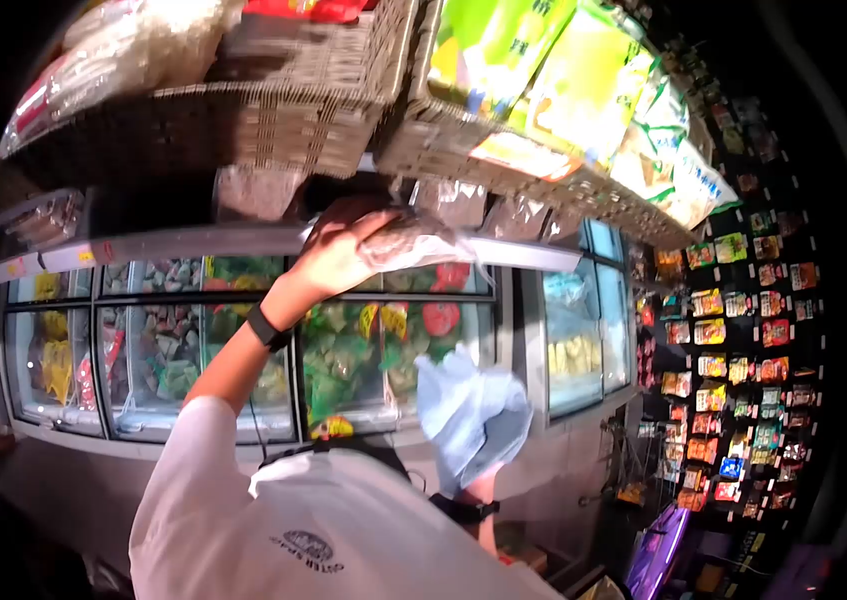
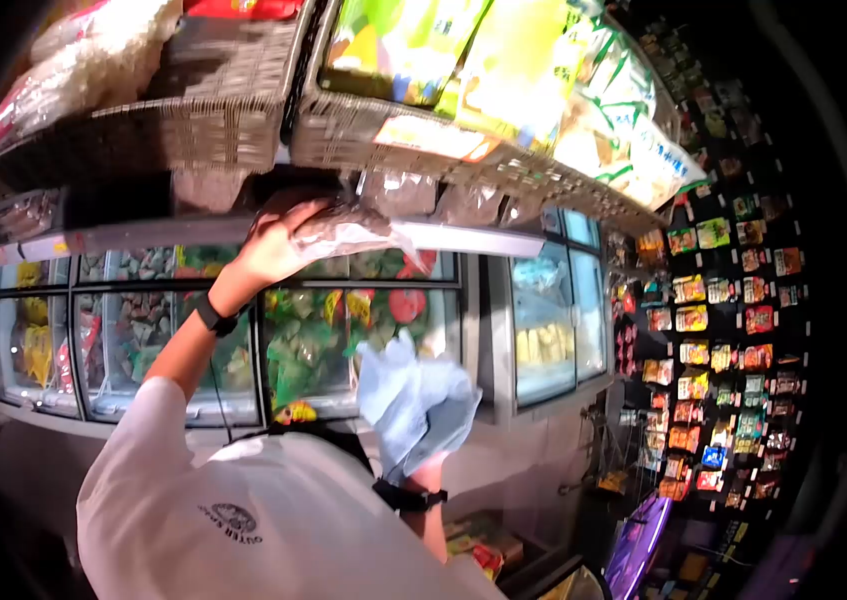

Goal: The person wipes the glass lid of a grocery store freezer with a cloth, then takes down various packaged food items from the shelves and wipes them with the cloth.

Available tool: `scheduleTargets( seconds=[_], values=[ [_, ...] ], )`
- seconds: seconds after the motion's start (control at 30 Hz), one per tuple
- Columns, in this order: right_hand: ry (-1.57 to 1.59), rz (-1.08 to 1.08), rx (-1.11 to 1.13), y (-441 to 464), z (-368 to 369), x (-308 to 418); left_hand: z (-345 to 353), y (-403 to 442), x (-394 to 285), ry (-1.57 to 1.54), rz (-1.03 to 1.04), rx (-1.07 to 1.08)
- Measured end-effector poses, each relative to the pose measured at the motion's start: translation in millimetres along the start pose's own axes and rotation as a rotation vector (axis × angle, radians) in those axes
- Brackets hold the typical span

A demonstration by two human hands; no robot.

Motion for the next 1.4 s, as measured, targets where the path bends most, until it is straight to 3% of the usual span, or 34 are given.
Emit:
scheduleTargets(
  seconds=[0.03, 0.1, 0.17, 0.23, 0.3, 0.4, 0.43, 0.57, 0.87, 0.97, 1.03, 1.1, 1.4],
  values=[
    [0.007, 0.004, -0.01, -0.7, -3.0, 2.1, 0.6, -8.5, -7.7, 0.087, 0.111, -0.056],
    [0.031, 0.01, -0.026, -0.8, -6.4, 3.3, -3.3, -11.0, -28.8, 0.012, 0.12, -0.036],
    [0.046, 0.004, -0.03, -1.9, -12.6, 6.8, -25.0, -2.1, -67.0, -0.084, 0.253, -0.135],
    [0.078, 0.0, -0.034, -5.1, -23.2, 11.6, -39.7, -7.2, -89.5, -0.242, 0.099, -0.184],
    [0.107, -0.008, -0.022, -7.3, -34.9, 19.6, -29.0, -32.9, -88.2, -0.686, -0.397, -0.063],
    [0.145, 0.032, 0.029, -21.7, -47.6, 21.5, -13.4, -72.4, -109.0, -1.094, -0.765, -0.062],
    [0.154, 0.056, 0.063, -30.0, -50.8, 21.2, -5.7, -88.1, -120.0, -1.146, -1.039, 0.089],
    [0.191, 0.17, 0.178, -52.5, -47.2, 8.3, 10.5, -122.9, -129.2, -1.26, -1.181, -0.102],
    [0.339, 0.322, 0.335, -26.9, 44.3, -21.8, -10.9, -189.2, -118.0, -1.17, -1.338, 0.004],
    [0.351, 0.317, 0.328, -33.5, 40.9, -21.3, -24.4, -201.7, -127.3, -1.187, -1.305, 0.078],
    [0.359, 0.317, 0.317, -36.7, 34.6, -19.7, -31.2, -191.6, -138.8, -1.202, -1.068, 0.095],
    [0.368, 0.314, 0.304, -36.9, 27.4, -17.4, -40.5, -192.3, -144.9, -1.146, -1.191, 0.004],
    [0.238, 0.066, 0.3, -62.3, -21.0, 40.3, -47.8, -201.4, -149.3, -1.218, -1.137, -0.148]
  ],
)
Point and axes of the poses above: each hand's wrist, its own y-axis towards the middle knuckle, its own z-axis out of the palm, x = y × z, the point moved 9 cm from there along y, towards the middle knuckle, and after that the axes turned 13 degrees about -x, right-handed, at the moved point
